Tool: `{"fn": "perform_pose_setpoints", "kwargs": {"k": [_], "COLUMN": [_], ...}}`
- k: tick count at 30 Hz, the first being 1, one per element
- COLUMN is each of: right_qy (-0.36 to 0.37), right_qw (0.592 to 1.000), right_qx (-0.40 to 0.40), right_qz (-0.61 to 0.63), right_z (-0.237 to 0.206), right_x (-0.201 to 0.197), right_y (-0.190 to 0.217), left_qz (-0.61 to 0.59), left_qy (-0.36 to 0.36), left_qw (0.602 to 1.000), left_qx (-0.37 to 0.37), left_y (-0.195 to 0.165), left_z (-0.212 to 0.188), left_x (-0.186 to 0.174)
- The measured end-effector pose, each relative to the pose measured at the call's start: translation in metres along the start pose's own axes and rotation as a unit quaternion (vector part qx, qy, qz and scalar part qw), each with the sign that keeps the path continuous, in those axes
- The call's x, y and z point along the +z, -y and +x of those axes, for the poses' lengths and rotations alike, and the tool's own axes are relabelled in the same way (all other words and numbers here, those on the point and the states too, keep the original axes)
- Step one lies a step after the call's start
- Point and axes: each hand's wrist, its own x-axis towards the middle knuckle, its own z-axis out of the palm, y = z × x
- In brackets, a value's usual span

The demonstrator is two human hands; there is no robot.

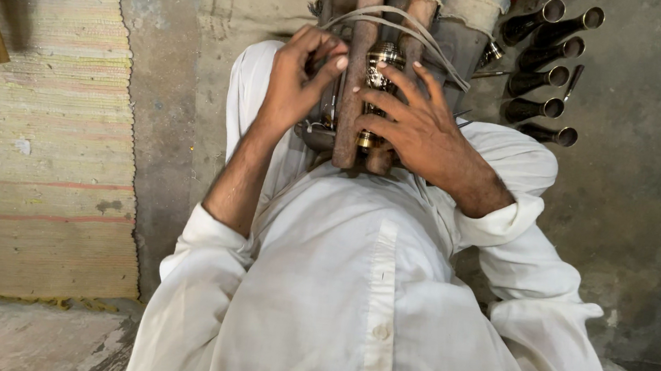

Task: The person sits cross-legged on the floor with a brass vase-like object clamped in a wooden vise. They hold a small chisel against the vase surface and strike it with a wooden mallet, engraving decorative patterns, periodically rotating the vase and repositioning the chisel to work on different areas.

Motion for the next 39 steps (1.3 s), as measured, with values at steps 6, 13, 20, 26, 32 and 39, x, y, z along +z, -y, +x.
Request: {"fn": "perform_pose_setpoints", "kwargs": {"k": [6,13,20,26,32,39], "right_qy": [-0.053,-0.009,-0.120,-0.309,-0.237,-0.436], "right_qw": [0.997,0.987,0.966,0.891,0.937,0.777], "right_qx": [-0.027,0.042,0.099,0.245,0.217,0.239], "right_qz": [0.050,0.152,0.205,0.227,0.137,0.386], "right_z": [0.000,-0.002,-0.014,-0.010,-0.021,-0.019], "right_x": [0.008,-0.016,0.005,0.036,0.022,0.020], "right_y": [-0.014,-0.023,-0.016,0.011,0.001,-0.003], "left_qz": [-0.047,-0.030,0.022,0.211,0.249,0.075], "left_qy": [0.027,0.057,0.139,0.189,0.254,0.177], "left_qw": [0.998,0.998,0.990,0.952,0.932,0.981], "left_qx": [-0.037,0.019,0.012,0.112,0.073,0.015], "left_y": [-0.004,-0.004,-0.031,-0.057,-0.050,-0.060], "left_z": [-0.025,-0.024,-0.062,-0.085,-0.076,-0.079], "left_x": [0.001,0.017,0.020,0.062,0.064,0.041]}}
